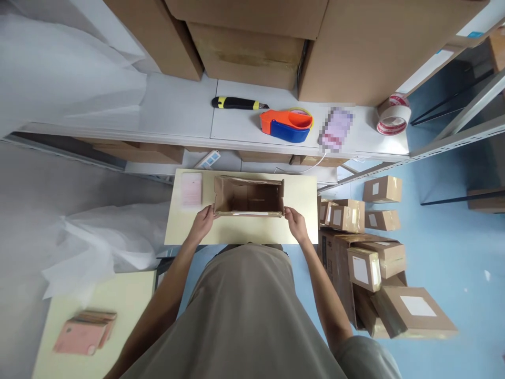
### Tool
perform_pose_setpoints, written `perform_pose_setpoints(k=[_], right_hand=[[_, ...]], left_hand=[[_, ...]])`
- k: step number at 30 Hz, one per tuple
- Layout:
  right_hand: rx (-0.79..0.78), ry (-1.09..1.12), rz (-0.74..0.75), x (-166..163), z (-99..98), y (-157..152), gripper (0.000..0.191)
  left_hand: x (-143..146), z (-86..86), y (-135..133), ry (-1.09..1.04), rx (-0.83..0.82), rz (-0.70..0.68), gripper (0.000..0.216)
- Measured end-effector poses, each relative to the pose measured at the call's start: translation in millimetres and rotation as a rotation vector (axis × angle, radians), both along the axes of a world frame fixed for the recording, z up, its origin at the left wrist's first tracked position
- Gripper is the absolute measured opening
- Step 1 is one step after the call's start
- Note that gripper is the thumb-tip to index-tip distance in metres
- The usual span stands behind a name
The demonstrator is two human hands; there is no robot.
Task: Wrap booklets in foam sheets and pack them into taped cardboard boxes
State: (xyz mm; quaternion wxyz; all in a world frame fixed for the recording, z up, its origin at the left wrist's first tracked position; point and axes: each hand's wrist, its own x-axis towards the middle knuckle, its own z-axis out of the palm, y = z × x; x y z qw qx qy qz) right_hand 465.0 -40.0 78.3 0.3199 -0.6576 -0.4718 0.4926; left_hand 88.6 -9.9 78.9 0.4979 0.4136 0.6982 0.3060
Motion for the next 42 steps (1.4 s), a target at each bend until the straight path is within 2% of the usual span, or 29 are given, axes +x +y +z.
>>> perform_pose_setpoints(k=[4, 8, 11, 16, 19, 23, 26, 29, 32, 34, 37, 40, 42], right_hand=[[0.006, -0.027, -0.049, -2.4, 12.7, 7.1, 0.080], [0.079, -0.182, -0.115, -9.6, 33.5, 27.3, 0.077], [0.106, -0.304, -0.098, -18.8, 40.5, 44.8, 0.080], [0.142, -0.505, -0.034, -15.2, 31.8, 59.6, 0.055], [0.109, -0.530, -0.036, 2.0, 19.4, 59.2, 0.053], [0.055, -0.547, -0.084, 18.2, -0.8, 56.1, 0.051], [0.169, -0.618, -0.084, 17.3, -11.3, 57.4, 0.045], [0.317, -0.597, 0.091, 10.7, -13.0, 66.7, 0.042], [0.384, -0.518, 0.265, 4.4, -8.2, 83.7, 0.043], [0.398, -0.499, 0.329, 2.4, -3.5, 96.7, 0.043], [0.400, -0.508, 0.366, 3.4, 2.7, 115.8, 0.038], [0.368, -0.502, 0.360, 6.4, 4.6, 134.4, 0.046], [0.324, -0.510, 0.320, 6.9, 2.2, 146.3, 0.052]], left_hand=[[-3.8, 3.1, 1.9, 0.128, -0.003, -0.028, 0.068], [-0.1, 16.2, 14.9, 0.240, 0.083, -0.003, 0.063], [9.8, 21.7, 26.2, 0.246, 0.128, 0.012, 0.057], [6.8, 11.2, 38.2, 0.306, 0.172, 0.058, 0.044], [-10.7, -0.3, 42.1, 0.380, 0.158, 0.109, 0.036], [-26.0, -6.3, 42.2, 0.540, 0.183, 0.128, 0.044], [-19.8, -1.3, 38.2, 0.618, 0.323, -0.001, 0.039], [-3.1, 6.4, 32.6, 0.584, 0.395, -0.151, 0.032], [13.3, 13.0, 26.2, 0.589, 0.393, -0.210, 0.031], [20.6, 17.3, 20.8, 0.579, 0.371, -0.218, 0.032], [26.0, 24.7, 9.8, 0.497, 0.346, -0.161, 0.034], [26.6, 30.7, -4.4, 0.395, 0.314, -0.079, 0.040], [25.3, 31.3, -14.8, 0.391, 0.300, -0.064, 0.035]])
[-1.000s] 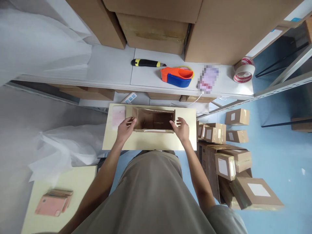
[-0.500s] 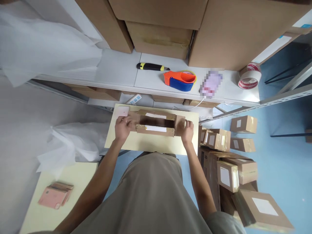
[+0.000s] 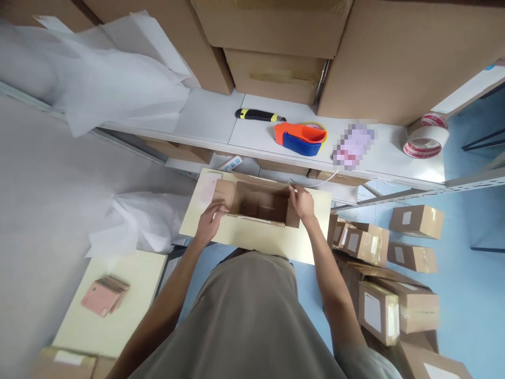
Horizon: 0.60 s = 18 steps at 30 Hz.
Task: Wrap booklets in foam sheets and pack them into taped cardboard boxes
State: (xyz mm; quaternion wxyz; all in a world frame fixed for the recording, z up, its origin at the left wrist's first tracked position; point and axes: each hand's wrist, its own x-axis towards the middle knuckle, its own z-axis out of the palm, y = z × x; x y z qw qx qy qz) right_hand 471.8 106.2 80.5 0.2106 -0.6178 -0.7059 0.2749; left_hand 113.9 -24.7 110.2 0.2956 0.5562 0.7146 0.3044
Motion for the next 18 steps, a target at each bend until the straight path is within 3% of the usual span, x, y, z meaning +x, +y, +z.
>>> perform_pose_setpoints(k=[5, 11, 18], right_hand=[[-0.027, -0.026, -0.173, -7.8, -13.4, 19.7, 0.044], [-0.088, -0.210, -0.130, -19.3, -20.1, 11.5, 0.017], [-0.031, -0.157, -0.070, -14.9, -9.0, -8.8, 0.036]], left_hand=[[-4.2, -11.5, -24.9, 0.097, 0.019, -0.089, 0.010], [7.4, -35.8, -40.0, 0.259, -0.101, -0.150, 0.056], [26.2, -54.5, -38.5, 0.323, -0.176, -0.098, 0.060]])
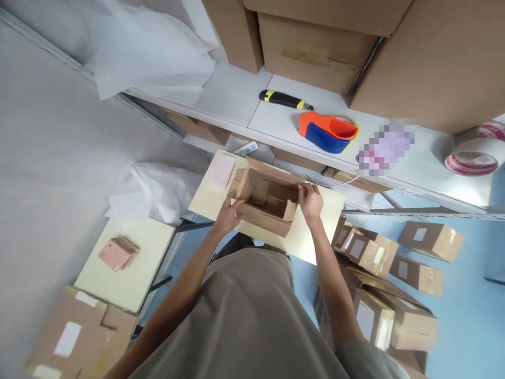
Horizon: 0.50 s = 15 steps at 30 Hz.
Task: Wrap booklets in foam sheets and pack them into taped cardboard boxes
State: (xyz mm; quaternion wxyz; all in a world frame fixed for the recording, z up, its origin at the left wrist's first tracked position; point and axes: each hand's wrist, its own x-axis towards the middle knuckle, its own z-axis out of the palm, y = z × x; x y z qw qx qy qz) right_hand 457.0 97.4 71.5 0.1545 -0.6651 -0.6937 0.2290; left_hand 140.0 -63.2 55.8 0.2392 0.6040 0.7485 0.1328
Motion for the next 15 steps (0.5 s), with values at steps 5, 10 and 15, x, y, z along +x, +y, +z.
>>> perform_pose_setpoints(k=[5, 10, 15], right_hand=[[0.065, 0.121, 0.042, 4.0, 16.7, -18.9, 0.051], [0.144, 0.108, -0.047, -18.4, 54.1, -51.0, 0.049], [0.227, 0.028, -0.104, -82.6, 106.6, -78.2, 0.038]], left_hand=[[-14.7, 10.0, 4.8, -0.065, -0.006, -0.052, 0.063], [-57.1, 29.4, 19.5, -0.178, 0.140, 0.035, 0.041], [-129.4, 24.7, 40.4, -0.217, 0.219, 0.239, 0.029]])
